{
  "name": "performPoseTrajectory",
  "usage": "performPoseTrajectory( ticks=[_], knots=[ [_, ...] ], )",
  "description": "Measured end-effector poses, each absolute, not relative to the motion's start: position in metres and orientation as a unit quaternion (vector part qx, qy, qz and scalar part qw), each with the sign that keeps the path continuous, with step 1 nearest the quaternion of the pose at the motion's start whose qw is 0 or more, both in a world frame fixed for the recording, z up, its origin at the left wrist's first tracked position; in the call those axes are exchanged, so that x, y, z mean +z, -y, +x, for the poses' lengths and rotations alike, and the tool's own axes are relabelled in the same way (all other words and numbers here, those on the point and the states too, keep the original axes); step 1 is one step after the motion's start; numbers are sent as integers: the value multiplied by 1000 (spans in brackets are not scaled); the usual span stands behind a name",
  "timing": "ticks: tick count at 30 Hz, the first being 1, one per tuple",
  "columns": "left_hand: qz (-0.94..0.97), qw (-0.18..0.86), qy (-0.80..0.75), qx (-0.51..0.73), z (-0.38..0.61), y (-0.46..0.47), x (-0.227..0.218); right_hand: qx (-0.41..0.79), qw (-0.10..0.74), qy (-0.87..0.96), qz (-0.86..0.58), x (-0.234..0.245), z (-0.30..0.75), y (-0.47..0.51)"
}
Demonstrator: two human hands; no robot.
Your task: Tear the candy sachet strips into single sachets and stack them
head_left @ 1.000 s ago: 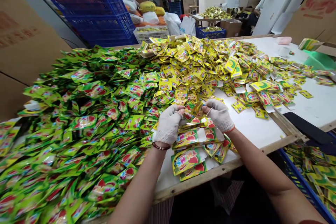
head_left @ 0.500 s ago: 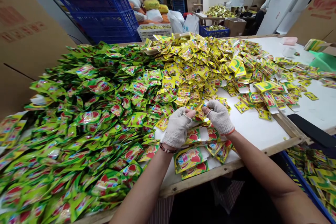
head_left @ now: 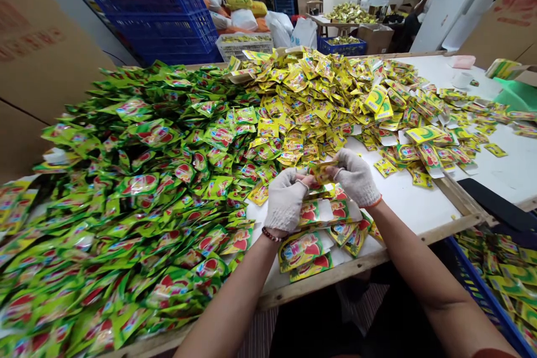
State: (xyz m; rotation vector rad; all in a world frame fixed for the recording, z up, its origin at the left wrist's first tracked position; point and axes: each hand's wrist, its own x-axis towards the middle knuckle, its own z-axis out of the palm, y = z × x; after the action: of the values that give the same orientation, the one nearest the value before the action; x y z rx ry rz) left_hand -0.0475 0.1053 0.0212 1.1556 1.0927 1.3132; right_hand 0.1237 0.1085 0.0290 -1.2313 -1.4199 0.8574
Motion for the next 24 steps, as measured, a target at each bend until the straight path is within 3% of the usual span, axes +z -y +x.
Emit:
performPoseTrajectory(
  ticks=[6, 11, 14, 18, 24],
  knots=[
    [383, 570, -421, 592, -38, -103, 24, 444, 510, 523, -519, 31, 113, -106],
    [425, 533, -400, 613, -33, -102, 26, 363, 548, 557, -508, 30, 107, -107],
    [510, 475, -406, 591, -38, -106, 32, 419, 525, 560, -484, 31, 108, -108],
    [698, 306, -440, 475, -58, -118, 38, 475, 538, 511, -473, 33, 121, -112],
    [851, 126, -495, 119, -70, -138, 27, 419, 577, 456, -533, 32, 138, -119]
  ],
)
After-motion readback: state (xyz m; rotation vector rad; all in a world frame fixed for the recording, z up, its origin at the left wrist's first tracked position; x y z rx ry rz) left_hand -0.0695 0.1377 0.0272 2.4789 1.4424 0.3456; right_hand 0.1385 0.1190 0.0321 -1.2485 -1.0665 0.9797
